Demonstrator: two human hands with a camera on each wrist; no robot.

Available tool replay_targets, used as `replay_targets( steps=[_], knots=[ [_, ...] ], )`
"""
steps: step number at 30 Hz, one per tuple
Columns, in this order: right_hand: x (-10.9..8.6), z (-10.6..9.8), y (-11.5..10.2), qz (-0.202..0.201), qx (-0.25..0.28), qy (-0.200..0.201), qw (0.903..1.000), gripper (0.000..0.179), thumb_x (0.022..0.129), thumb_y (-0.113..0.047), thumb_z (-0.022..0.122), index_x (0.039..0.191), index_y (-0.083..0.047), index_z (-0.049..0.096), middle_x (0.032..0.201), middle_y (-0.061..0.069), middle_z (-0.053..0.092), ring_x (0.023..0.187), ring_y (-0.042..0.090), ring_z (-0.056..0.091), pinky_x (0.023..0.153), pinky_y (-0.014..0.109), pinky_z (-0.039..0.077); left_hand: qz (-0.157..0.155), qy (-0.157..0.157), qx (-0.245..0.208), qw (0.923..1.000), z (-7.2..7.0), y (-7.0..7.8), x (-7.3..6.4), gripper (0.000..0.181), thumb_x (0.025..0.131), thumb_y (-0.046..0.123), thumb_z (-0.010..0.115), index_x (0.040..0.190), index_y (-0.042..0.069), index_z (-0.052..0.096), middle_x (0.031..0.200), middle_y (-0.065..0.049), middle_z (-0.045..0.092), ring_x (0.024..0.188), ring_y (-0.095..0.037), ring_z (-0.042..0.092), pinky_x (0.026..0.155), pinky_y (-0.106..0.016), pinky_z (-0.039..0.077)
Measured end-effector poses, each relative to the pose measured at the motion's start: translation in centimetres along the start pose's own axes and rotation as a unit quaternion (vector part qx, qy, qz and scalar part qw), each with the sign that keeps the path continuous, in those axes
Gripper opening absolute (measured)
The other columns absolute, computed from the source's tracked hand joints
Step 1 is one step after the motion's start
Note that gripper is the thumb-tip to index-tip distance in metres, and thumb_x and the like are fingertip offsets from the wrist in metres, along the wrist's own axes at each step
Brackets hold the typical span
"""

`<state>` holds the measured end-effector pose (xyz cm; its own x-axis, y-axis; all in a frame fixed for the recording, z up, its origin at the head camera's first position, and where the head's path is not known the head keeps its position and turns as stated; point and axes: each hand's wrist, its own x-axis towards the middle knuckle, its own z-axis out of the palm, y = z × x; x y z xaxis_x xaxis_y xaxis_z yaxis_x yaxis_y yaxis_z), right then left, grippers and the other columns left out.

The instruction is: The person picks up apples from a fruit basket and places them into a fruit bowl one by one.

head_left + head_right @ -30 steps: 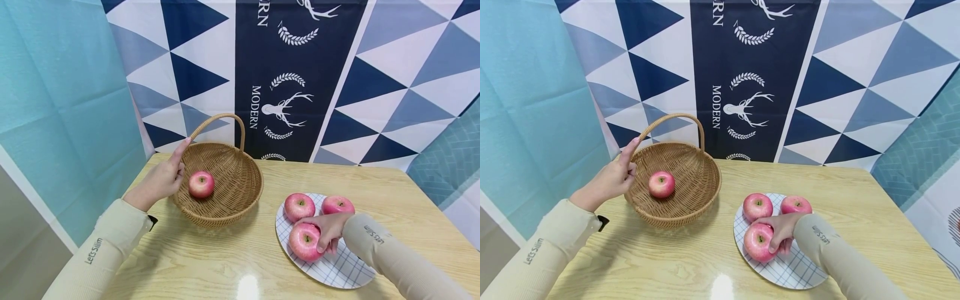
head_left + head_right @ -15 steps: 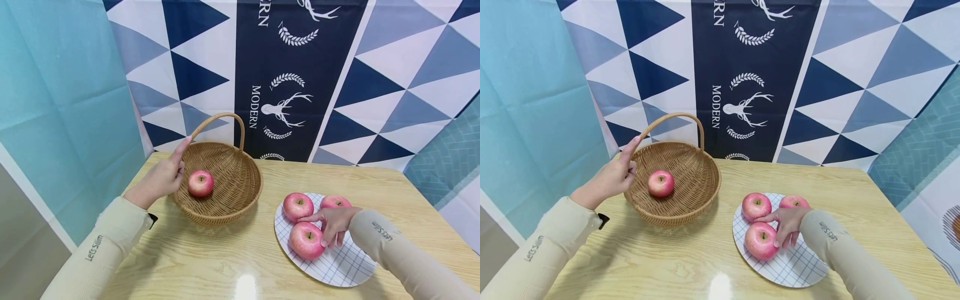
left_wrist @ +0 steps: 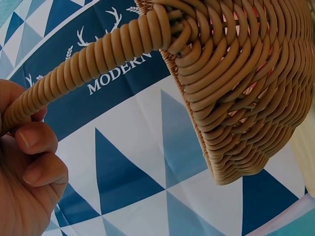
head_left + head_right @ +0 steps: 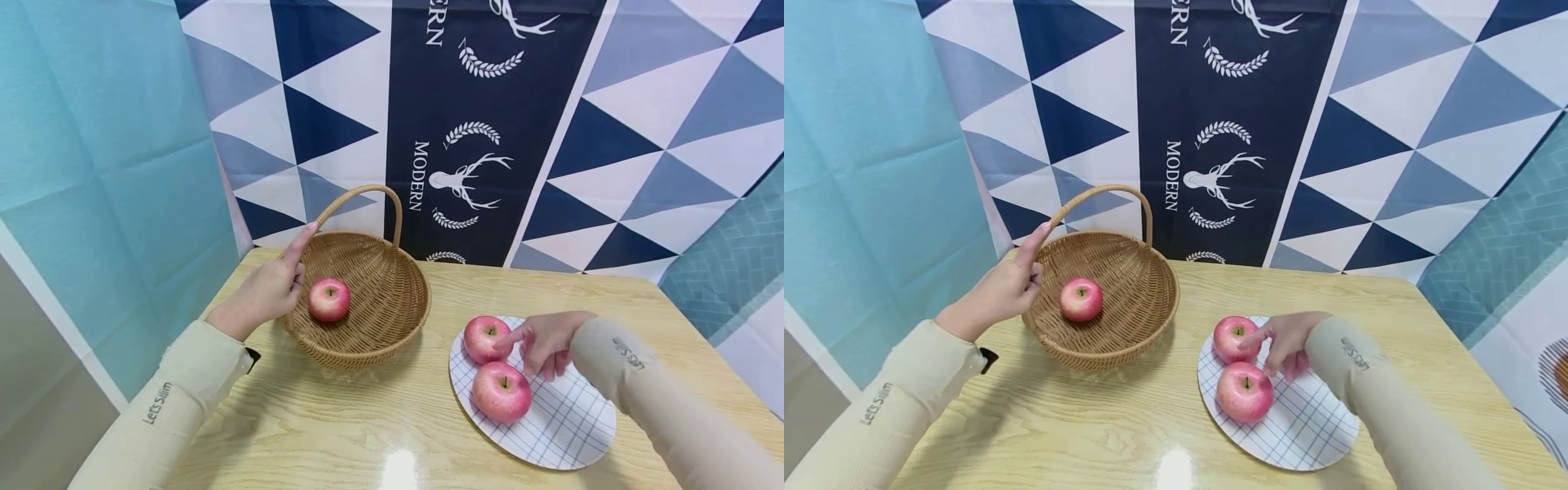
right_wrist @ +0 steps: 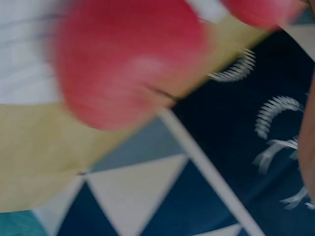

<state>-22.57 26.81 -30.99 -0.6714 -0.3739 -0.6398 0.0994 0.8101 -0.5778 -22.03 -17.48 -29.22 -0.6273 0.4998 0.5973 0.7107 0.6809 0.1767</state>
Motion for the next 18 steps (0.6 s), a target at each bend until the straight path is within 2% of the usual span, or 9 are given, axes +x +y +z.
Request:
replay_targets(
  steps=[3,6,8,10,13,15,18],
  knots=[
    [-0.1,-1.4,-2.7,-0.047,-0.030,-0.031,0.9980,0.065,0.071,0.000,0.066,0.135,-0.005,0.054,0.069,0.006,0.062,0.057,0.014,0.055,0.051,0.021,0.042,0.002,0.003,0.003,1.0000,0.1,0.1,0.0,0.096,0.073,-0.020,0.050,0.147,0.020,0.005,0.063,-0.002,0.041,0.050,-0.012,0.035,0.047,-0.028,0.035],
    [0.7,-2.6,-6.0,-0.123,-0.073,-0.069,0.9873,0.067,0.074,-0.001,0.062,0.138,0.005,0.045,0.082,0.008,0.068,0.075,0.015,0.060,0.069,0.029,0.051,0.005,0.004,0.006,1.0000,0.1,0.1,-0.2,0.098,0.074,-0.020,0.051,0.147,0.023,0.002,0.062,-0.002,0.041,0.048,-0.011,0.033,0.046,-0.028,0.035],
    [1.3,-3.0,-7.9,-0.156,-0.087,-0.088,0.9799,0.067,0.076,-0.003,0.060,0.139,0.008,0.040,0.088,0.007,0.069,0.083,0.015,0.060,0.080,0.036,0.052,0.007,0.002,0.007,0.9999,0.1,0.2,-0.4,0.099,0.074,-0.020,0.051,0.147,0.024,0.000,0.062,-0.002,0.041,0.047,-0.010,0.032,0.046,-0.028,0.035],
    [1.8,-3.2,-9.6,-0.175,-0.093,-0.096,0.9754,0.067,0.076,-0.003,0.059,0.139,0.010,0.037,0.090,0.006,0.069,0.087,0.014,0.059,0.083,0.040,0.051,0.009,0.000,0.007,0.9999,0.2,0.3,-0.5,0.099,0.074,-0.019,0.051,0.146,0.024,-0.001,0.062,-0.002,0.041,0.047,-0.010,0.033,0.046,-0.028,0.036],
    [2.4,-3.4,-11.5,-0.192,-0.108,-0.077,0.9723,0.066,0.078,-0.006,0.062,0.139,0.008,0.039,0.094,0.005,0.067,0.088,0.016,0.059,0.083,0.040,0.052,0.009,0.000,0.010,0.9999,0.2,0.3,-0.5,0.098,0.074,-0.019,0.052,0.146,0.023,0.000,0.062,-0.002,0.043,0.047,-0.011,0.035,0.047,-0.029,0.037],
    [2.9,-3.4,-12.3,-0.216,-0.122,-0.046,0.9677,0.065,0.079,-0.008,0.064,0.139,0.005,0.042,0.099,0.007,0.066,0.089,0.018,0.061,0.082,0.037,0.052,0.010,0.001,0.012,0.9999,0.1,0.3,-0.5,0.096,0.075,-0.018,0.052,0.145,0.022,0.001,0.062,-0.002,0.042,0.047,-0.011,0.035,0.046,-0.029,0.037],
    [3.9,-3.2,-13.1,-0.261,-0.140,0.007,0.9552,0.060,0.081,-0.010,0.066,0.137,0.003,0.046,0.104,0.012,0.066,0.093,0.022,0.063,0.083,0.035,0.051,0.006,-0.001,0.014,0.9999,-0.1,0.3,-0.4,0.094,0.076,-0.016,0.052,0.146,0.021,0.001,0.061,-0.001,0.042,0.046,-0.010,0.033,0.045,-0.029,0.036]
  ],
)
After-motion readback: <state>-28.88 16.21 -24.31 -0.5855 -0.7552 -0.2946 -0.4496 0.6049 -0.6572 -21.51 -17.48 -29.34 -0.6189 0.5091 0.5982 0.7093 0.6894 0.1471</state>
